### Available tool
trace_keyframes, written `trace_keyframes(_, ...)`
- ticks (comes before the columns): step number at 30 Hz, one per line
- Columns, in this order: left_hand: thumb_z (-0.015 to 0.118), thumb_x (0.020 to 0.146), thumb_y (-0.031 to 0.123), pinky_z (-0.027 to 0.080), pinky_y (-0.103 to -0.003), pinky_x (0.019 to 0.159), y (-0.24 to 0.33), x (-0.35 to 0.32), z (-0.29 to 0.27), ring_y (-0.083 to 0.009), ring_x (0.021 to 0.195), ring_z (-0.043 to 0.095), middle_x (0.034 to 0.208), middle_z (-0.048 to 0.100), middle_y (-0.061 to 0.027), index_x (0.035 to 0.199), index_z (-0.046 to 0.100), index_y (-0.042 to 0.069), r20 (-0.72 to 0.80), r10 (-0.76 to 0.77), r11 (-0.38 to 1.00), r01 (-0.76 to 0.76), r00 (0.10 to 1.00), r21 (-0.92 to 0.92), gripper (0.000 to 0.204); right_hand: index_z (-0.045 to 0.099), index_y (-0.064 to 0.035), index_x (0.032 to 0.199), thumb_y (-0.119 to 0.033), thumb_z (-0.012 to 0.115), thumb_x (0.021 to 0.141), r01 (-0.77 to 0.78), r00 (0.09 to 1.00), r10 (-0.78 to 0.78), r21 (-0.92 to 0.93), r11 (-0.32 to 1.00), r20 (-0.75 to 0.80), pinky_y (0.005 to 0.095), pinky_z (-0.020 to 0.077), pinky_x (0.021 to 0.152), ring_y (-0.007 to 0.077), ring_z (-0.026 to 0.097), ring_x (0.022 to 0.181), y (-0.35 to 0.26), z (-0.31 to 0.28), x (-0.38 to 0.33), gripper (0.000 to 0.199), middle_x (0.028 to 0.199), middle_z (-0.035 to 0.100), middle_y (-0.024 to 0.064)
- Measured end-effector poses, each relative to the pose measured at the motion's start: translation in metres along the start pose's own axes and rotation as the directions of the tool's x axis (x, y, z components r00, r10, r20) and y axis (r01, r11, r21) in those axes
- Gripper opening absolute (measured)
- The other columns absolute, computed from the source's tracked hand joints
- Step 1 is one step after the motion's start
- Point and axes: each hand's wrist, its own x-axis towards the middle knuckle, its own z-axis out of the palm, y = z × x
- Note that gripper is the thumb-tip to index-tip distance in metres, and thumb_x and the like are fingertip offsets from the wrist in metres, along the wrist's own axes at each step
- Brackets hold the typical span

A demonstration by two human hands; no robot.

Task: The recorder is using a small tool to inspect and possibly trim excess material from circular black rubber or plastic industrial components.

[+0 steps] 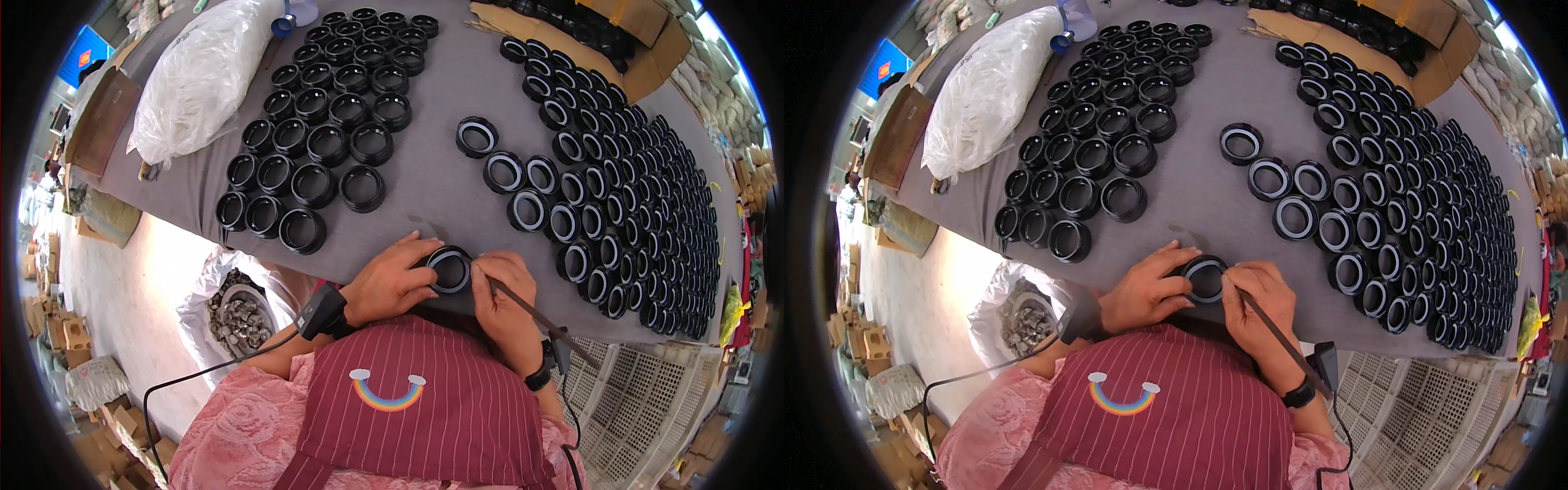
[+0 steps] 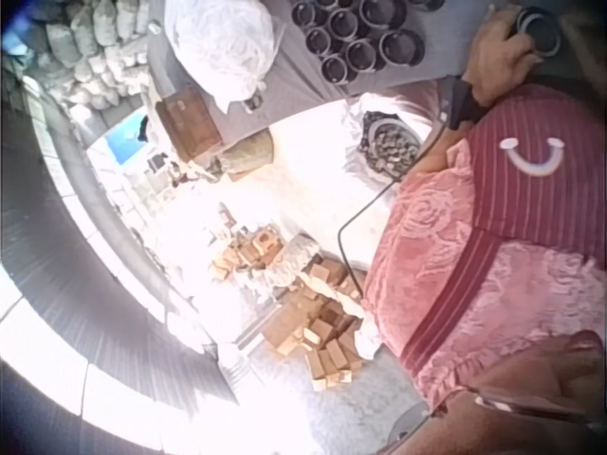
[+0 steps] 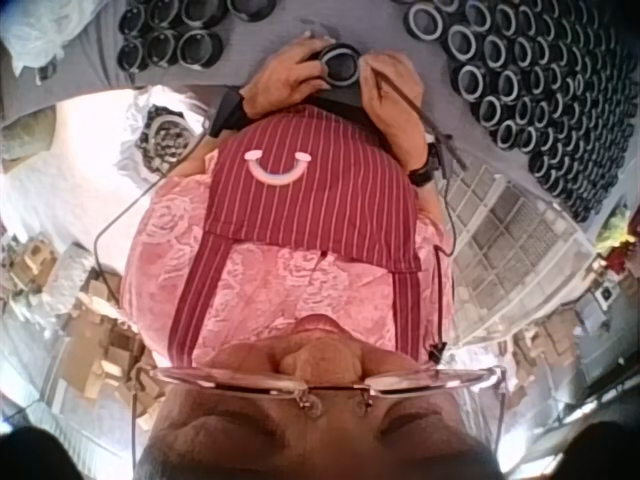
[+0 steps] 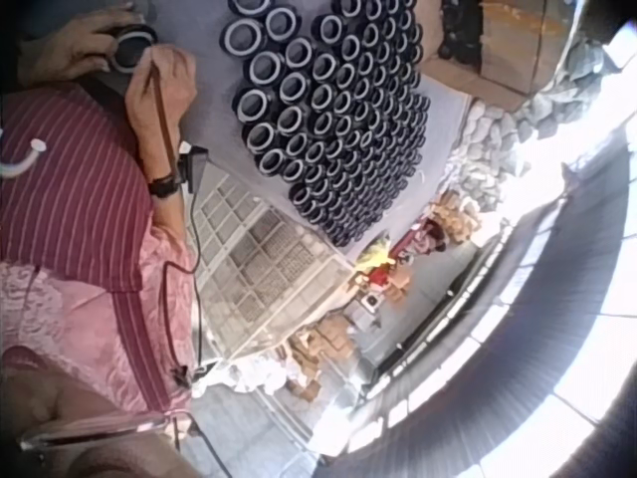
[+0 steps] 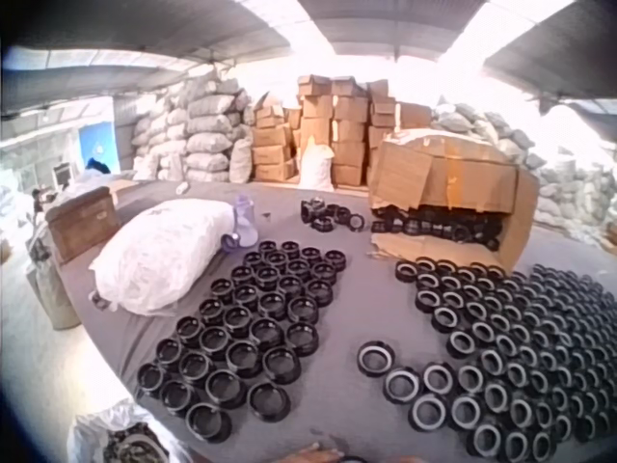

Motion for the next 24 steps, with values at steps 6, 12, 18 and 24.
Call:
trace_keyframes(6, 0.078, 0.078, 0.016, 0.032, -0.054, 0.117, -0.002, -0.001, 0.002, -0.0365, 0.127, 0.053, 0.136, 0.055, -0.0186, 0.115, 0.053, 0.005, -0.015, -0.096, 0.991, 0.094, 0.995, -0.091, 0.046, 0.067, -0.0025, 0.094, 0.000, 0.068, 0.086, -0.025, 0.999, 0.021, 0.135, 0.991, 0.035, 0.0390, 0.0539, 0.074, 0.0332, 0.068, 0.091, 0.003, 0.013, -0.004, 0.009, 0.084, 0.069, 0.0128)
trace_keyframes(12, 0.079, 0.079, 0.017, 0.028, -0.054, 0.119, -0.004, -0.006, 0.004, -0.0389, 0.127, 0.052, 0.136, 0.055, -0.0173, 0.135, 0.042, 0.002, -0.027, -0.131, 0.988, 0.128, 0.991, -0.089, 0.069, 0.068, -0.0027, 0.094, -0.001, 0.068, 0.086, -0.037, 0.992, 0.005, 0.256, 0.966, 0.123, 0.0375, 0.0537, 0.078, 0.0312, 0.067, 0.097, 0.002, 0.016, -0.015, 0.008, 0.087, 0.069, 0.0117)
trace_keyframes(18, 0.080, 0.077, 0.021, 0.025, -0.054, 0.120, 0.000, -0.006, 0.009, -0.0369, 0.132, 0.049, 0.141, 0.052, -0.0167, 0.143, 0.039, 0.001, -0.051, -0.098, 0.995, 0.097, 0.994, -0.008, 0.081, 0.067, -0.0020, 0.093, -0.003, 0.063, 0.090, -0.149, 0.986, 0.119, 0.304, 0.941, 0.117, 0.0357, 0.0527, 0.083, 0.0284, 0.065, 0.097, 0.009, 0.020, -0.022, 0.005, 0.088, 0.068, 0.0143)
trace_keyframes(24, 0.081, 0.075, 0.008, 0.040, -0.039, 0.109, 0.018, -0.013, -0.001, -0.0225, 0.126, 0.052, 0.126, 0.056, -0.0183, 0.134, 0.033, 0.002, -0.169, -0.257, 0.781, 0.101, 0.952, -0.617, 0.077, 0.064, 0.0026, 0.092, -0.005, 0.053, 0.097, -0.289, 0.927, 0.366, 0.784, 0.550, 0.084, 0.0438, 0.0507, 0.096, 0.0219, 0.067, 0.090, 0.008, 0.031, -0.033, 0.014, 0.097, 0.067, 0.0150)
